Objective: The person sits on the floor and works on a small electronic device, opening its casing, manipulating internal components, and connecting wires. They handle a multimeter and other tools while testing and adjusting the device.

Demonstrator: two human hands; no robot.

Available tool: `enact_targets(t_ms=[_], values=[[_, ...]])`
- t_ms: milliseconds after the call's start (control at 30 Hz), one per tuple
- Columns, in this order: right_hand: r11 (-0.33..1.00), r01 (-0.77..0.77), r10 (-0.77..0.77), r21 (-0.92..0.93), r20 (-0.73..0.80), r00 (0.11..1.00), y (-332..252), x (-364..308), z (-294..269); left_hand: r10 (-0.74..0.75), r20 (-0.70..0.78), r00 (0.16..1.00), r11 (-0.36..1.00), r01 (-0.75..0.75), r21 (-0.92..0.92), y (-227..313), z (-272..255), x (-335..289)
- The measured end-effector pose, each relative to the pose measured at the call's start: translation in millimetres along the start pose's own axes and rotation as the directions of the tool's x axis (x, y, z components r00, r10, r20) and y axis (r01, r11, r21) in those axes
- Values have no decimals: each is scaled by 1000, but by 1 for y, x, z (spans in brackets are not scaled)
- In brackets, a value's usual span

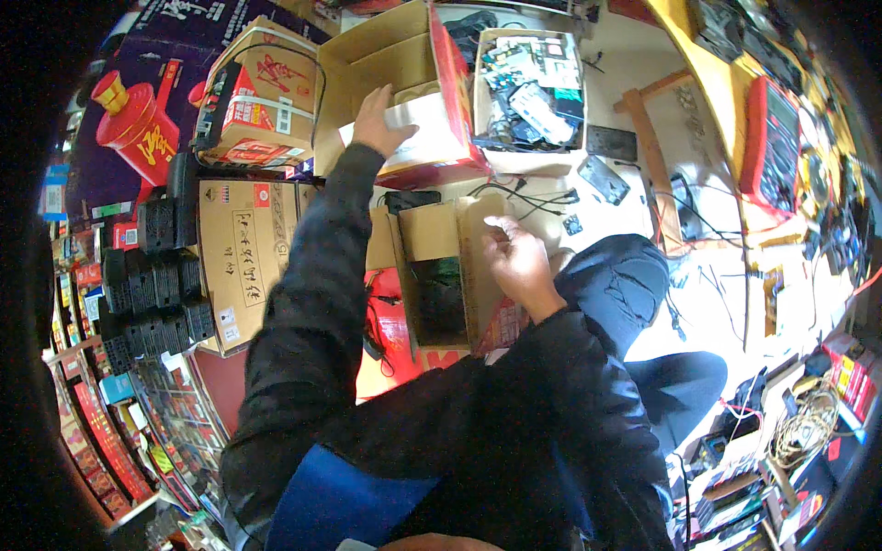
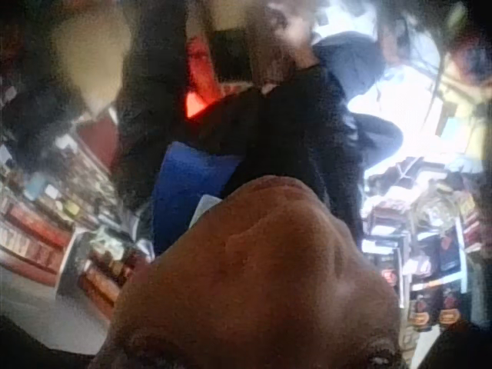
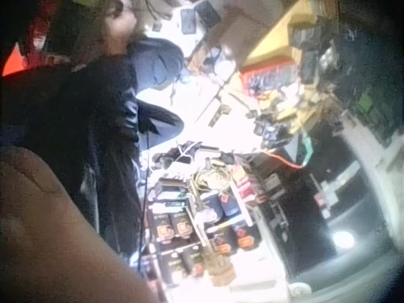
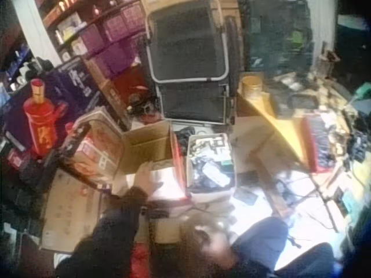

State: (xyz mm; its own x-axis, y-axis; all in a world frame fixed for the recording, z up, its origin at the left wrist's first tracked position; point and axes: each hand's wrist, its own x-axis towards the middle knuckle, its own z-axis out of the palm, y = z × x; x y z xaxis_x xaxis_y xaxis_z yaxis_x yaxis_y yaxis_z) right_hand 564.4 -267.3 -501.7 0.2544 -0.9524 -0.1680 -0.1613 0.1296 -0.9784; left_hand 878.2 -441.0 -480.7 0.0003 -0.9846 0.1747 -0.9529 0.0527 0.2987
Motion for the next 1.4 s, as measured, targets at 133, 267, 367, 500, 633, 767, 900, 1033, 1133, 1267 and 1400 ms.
enact_targets(t_ms=[133, 267, 367, 500, 633, 767, 900, 1033, 1133, 1267, 1400], values=[[998, -57, 58, -17, 13, 998, -1, 7, -9, -267, 547, 794, 929, 61, 364, -18, 6, 52], [983, -147, 152, 109, -43, 987, -2, 24, -16, -155, 554, 818, 962, -2, 272, -7, 5, -1], [979, -147, 158, 140, -69, 985, -4, 32, -7, 43, 321, 946, 992, -79, 102, 4, 14, -81], [981, -146, 146, 128, 9, 989, -12, 26, 8, -16, 146, 989, 997, 4, 80, 23, 32, -134], [992, -130, 130, -10, 72, 989, -17, 26, 14, -151, 191, 970, 988, 141, 67, 43, 35, -158], [989, -147, 146, 16, 54, 988, -16, 27, 16, -134, 205, 970, 991, 128, 43, 48, 33, -166], [988, -152, 153, -24, 47, 987, -12, 27, 15, -139, 225, 964, 990, 130, 57, 47, 35, -167], [982, -186, 187, -20, 39, 982, -12, 26, 15, -141, 207, 968, 990, 134, 49, 48, 34, -166], [972, -231, 232, -45, 38, 972, -18, 25, 15, -148, 197, 969, 989, 144, 38, 48, 35, -167], [983, -143, 141, -119, -23, 990, -34, 25, 21, -153, 179, 972, 988, 151, 27, 47, 41, -167], [813, 425, -410, -397, 128, 903, -43, 50, 30, -133, 158, 978, 989, 142, -49, 44, 43, -168]])
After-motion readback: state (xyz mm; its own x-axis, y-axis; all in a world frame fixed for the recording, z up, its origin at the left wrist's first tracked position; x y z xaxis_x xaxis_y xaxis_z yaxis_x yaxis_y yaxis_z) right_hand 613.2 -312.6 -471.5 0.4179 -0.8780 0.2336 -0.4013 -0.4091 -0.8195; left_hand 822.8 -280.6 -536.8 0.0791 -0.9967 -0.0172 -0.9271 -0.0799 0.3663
